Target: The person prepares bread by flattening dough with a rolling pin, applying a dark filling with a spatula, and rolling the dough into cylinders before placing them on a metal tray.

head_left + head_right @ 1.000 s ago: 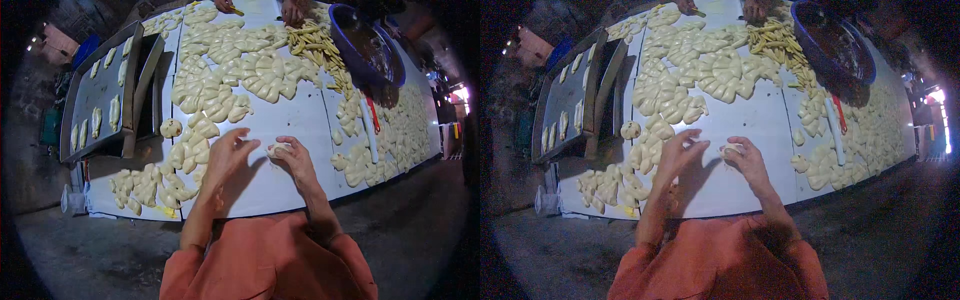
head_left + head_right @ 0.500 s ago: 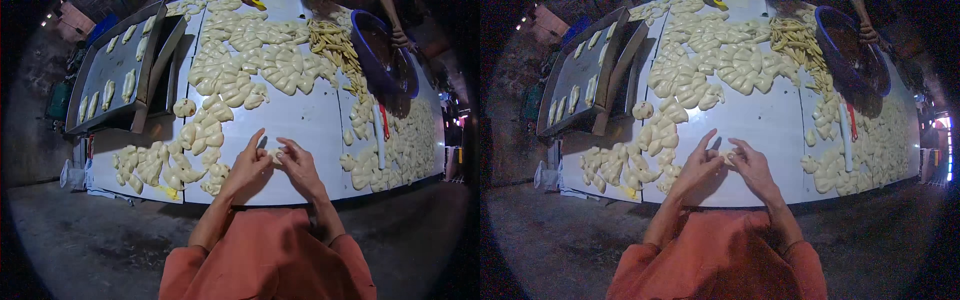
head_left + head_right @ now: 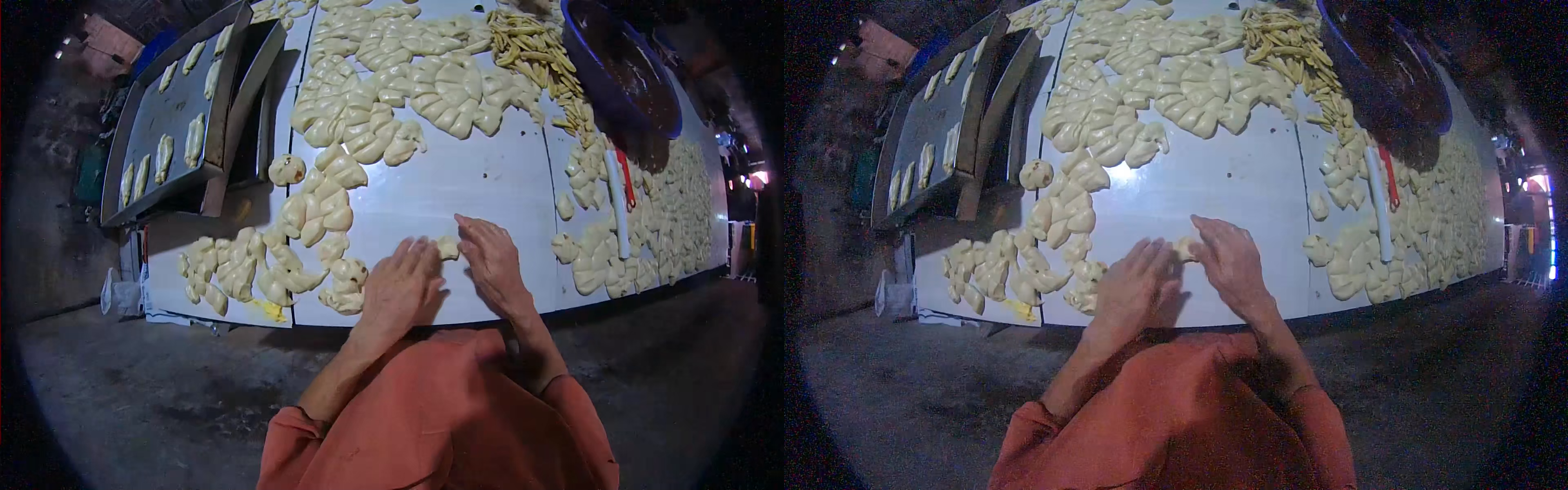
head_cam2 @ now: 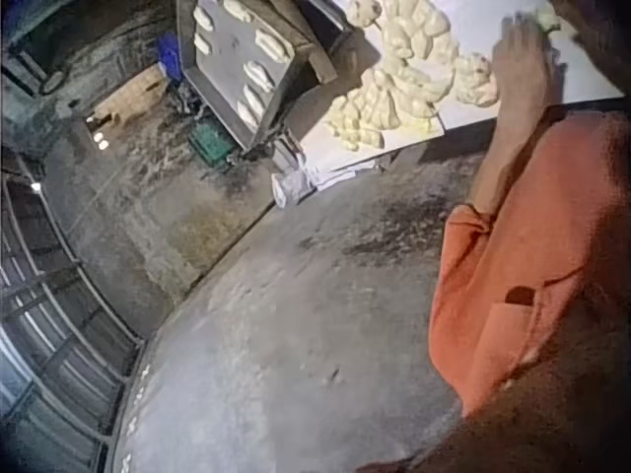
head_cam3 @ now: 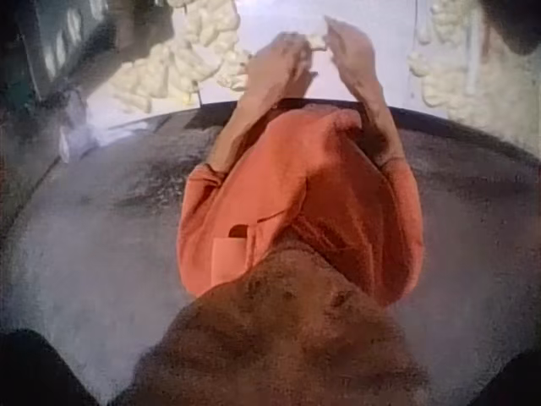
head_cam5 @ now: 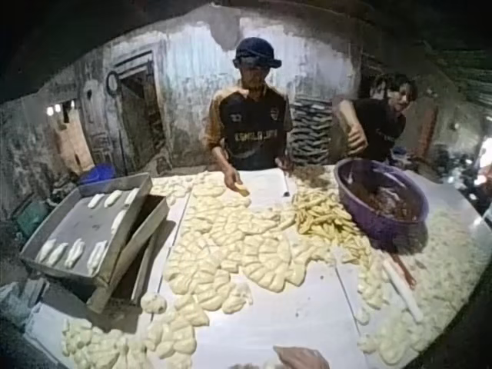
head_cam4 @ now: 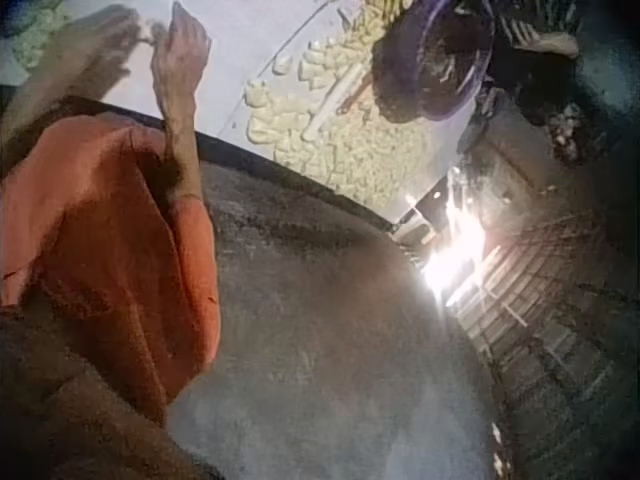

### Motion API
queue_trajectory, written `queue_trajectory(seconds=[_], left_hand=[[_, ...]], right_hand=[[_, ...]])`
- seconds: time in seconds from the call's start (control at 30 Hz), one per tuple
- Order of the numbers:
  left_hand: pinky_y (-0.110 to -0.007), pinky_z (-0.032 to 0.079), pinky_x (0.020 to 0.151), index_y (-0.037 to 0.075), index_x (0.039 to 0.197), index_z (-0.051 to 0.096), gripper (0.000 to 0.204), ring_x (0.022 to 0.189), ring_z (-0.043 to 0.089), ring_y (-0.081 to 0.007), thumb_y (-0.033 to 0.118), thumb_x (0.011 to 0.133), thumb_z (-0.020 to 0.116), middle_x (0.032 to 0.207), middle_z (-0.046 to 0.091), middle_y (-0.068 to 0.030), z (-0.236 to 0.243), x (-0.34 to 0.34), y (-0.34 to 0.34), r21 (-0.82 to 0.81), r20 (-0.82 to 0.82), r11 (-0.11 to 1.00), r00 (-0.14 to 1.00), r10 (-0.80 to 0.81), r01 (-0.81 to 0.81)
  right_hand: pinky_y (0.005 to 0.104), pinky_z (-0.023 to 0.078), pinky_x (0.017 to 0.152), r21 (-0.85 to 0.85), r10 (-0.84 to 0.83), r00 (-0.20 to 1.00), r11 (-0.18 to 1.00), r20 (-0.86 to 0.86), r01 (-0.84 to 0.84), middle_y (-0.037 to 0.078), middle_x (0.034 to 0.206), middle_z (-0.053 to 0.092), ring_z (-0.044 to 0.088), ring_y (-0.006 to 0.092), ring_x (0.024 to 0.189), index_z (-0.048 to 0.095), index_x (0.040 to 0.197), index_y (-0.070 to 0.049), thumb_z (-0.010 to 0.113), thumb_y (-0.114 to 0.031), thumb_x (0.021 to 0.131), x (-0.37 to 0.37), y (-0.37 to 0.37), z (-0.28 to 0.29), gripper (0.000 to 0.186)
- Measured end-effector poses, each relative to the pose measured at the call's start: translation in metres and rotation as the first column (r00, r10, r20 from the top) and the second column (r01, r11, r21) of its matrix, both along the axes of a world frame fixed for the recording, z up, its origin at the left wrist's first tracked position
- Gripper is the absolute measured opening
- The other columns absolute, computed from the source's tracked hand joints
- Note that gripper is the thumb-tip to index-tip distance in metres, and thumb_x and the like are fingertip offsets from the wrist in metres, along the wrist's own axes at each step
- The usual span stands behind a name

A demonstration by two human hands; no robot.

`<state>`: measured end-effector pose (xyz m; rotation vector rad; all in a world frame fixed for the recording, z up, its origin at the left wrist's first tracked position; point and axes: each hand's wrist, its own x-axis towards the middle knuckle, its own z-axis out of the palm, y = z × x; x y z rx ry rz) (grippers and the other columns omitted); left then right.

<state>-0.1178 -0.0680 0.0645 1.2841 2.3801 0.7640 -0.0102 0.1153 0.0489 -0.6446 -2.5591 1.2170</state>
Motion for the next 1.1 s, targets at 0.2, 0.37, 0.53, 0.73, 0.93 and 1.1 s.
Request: queue_trajectory(seconds=[0.2,0.37,0.53,0.73,0.93,1.1], left_hand=[[-0.066,0.027,0.116,0.003,0.155,0.038,0.081,0.151,0.034,-0.0350,0.050,0.093,0.063,0.160,0.039,-0.0211,-0.042,0.032,-0.001,-0.153,-0.217,0.967,0.947,-0.236,0.206],[-0.069,0.021,0.117,0.007,0.160,0.031,0.086,0.153,0.030,-0.0371,0.053,0.094,0.062,0.164,0.034,-0.0181,-0.028,0.015,0.005,-0.243,-0.128,0.914,0.923,-0.363,0.326],[-0.070,0.015,0.119,0.003,0.159,0.028,0.095,0.154,0.026,-0.0408,0.057,0.091,0.065,0.163,0.031,-0.0246,-0.028,0.028,-0.005,-0.236,-0.198,0.945,0.941,-0.275,0.226],[-0.073,0.018,0.116,0.002,0.156,0.034,0.088,0.154,0.028,-0.0350,0.058,0.094,0.061,0.163,0.032,-0.0213,-0.034,0.042,0.007,-0.264,-0.186,0.927,0.929,-0.321,0.268],[-0.073,0.020,0.116,0.001,0.156,0.034,0.086,0.154,0.028,-0.0347,0.056,0.094,0.061,0.163,0.032,-0.0217,-0.020,0.039,0.003,-0.266,-0.180,0.921,0.924,-0.337,0.284],[-0.072,0.022,0.115,0.004,0.155,0.037,0.084,0.152,0.032,-0.0349,0.051,0.093,0.066,0.163,0.033,-0.0217,-0.014,0.036,-0.001,-0.215,-0.083,0.954,0.970,-0.230,0.208]], right_hand=[[0.0647,0.012,0.123,0.420,0.360,0.883,0.781,0.301,-0.462,0.013,0.162,0.039,0.029,0.0287,0.154,0.042,0.154,-0.005,0.040,-0.070,0.099,0.020,-0.013,-0.027,0.085],[0.0747,0.008,0.118,0.450,0.258,0.921,0.812,0.292,-0.370,0.012,0.165,0.035,0.029,0.0305,0.154,0.043,0.154,-0.009,0.046,-0.071,0.093,0.040,-0.008,-0.032,0.087],[0.0690,0.016,0.119,0.379,0.233,0.952,0.878,0.196,-0.293,0.015,0.156,0.045,0.037,0.0323,0.148,0.056,0.143,-0.009,0.056,-0.060,0.096,0.044,0.015,-0.022,0.070],[0.0473,0.047,0.101,0.734,-0.570,0.808,0.484,-0.149,0.477,0.020,0.125,0.064,0.060,0.0402,0.115,0.060,0.131,0.001,0.070,-0.012,0.092,0.110,0.160,-0.008,0.043],[0.0498,0.049,0.096,0.644,-0.762,0.640,0.538,0.097,0.544,0.021,0.124,0.065,0.062,0.0401,0.115,0.058,0.137,-0.003,0.067,-0.019,0.094,0.146,0.233,-0.027,0.047],[0.0495,0.045,0.102,0.590,-0.775,0.627,0.470,-0.081,0.657,0.021,0.122,0.065,0.060,0.0422,0.118,0.060,0.132,0.002,0.065,-0.017,0.096,0.131,0.203,-0.008,0.041]])
